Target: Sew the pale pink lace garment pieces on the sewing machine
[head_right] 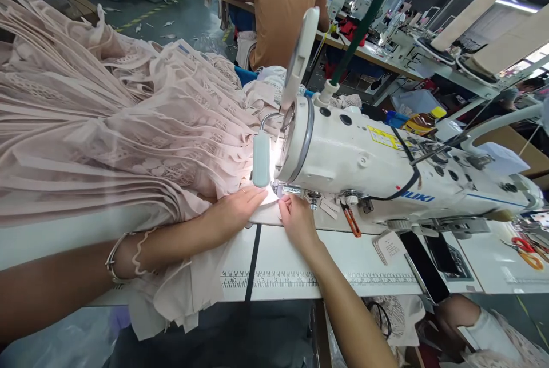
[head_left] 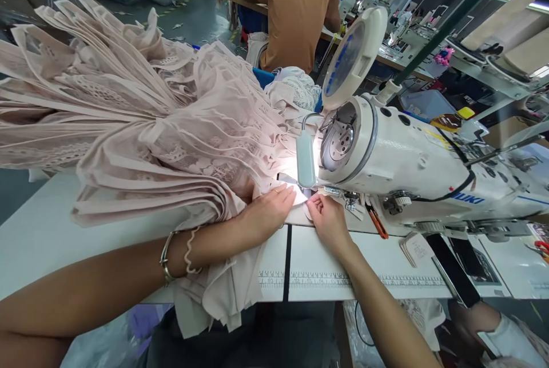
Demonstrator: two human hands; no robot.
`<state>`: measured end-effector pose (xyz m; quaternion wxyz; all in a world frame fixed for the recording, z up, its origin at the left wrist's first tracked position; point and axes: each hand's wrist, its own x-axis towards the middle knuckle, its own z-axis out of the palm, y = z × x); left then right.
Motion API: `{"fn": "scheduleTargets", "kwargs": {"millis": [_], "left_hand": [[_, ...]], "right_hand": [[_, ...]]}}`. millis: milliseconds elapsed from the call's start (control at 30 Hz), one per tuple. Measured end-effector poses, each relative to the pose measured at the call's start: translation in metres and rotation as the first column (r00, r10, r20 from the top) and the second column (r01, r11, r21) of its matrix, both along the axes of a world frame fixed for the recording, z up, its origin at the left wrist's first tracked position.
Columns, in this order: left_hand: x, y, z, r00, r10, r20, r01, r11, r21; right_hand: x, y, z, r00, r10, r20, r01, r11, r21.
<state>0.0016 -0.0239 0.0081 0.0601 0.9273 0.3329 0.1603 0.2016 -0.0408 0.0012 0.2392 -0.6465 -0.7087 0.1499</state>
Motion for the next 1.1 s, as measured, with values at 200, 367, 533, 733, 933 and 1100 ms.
{"fn": "scheduleTargets", "kwargs": {"millis": [200, 367, 533, 733, 933, 1100], "left_hand": [[0.003, -0.015, -0.013, 0.986, -0.162, -0.049, 0.167, 0.981, 0.103], [0.005, -0.025, -0.018, 0.982, -0.096, -0.164, 0.130, 0.969, 0.209], [0.009, -0.025, -0.015, 0.973, -0.079, -0.216, 0.140, 0.948, 0.287], [0.011, -0.022, -0.023, 0.990, -0.110, -0.089, 0.130, 0.955, 0.266], [0.013, -0.018, -0.018, 0.998, -0.027, -0.057, 0.042, 0.962, 0.271], [0.021, -0.015, -0.020, 0.997, -0.066, -0.043, 0.077, 0.930, 0.359]], "right_hand": [[0.002, -0.001, 0.001, 0.995, -0.034, -0.090, 0.034, 0.999, 0.005], [0.000, 0.001, 0.001, 0.996, -0.028, -0.090, 0.031, 0.999, 0.031], [0.001, -0.001, -0.001, 0.996, -0.029, -0.079, 0.031, 0.999, 0.027], [0.011, -0.012, 0.000, 0.982, 0.185, 0.029, -0.187, 0.962, 0.199], [0.005, -0.019, 0.000, 0.844, 0.234, 0.483, -0.389, 0.887, 0.250], [0.016, -0.011, -0.008, 0.817, 0.290, 0.498, -0.397, 0.910, 0.122]]}}
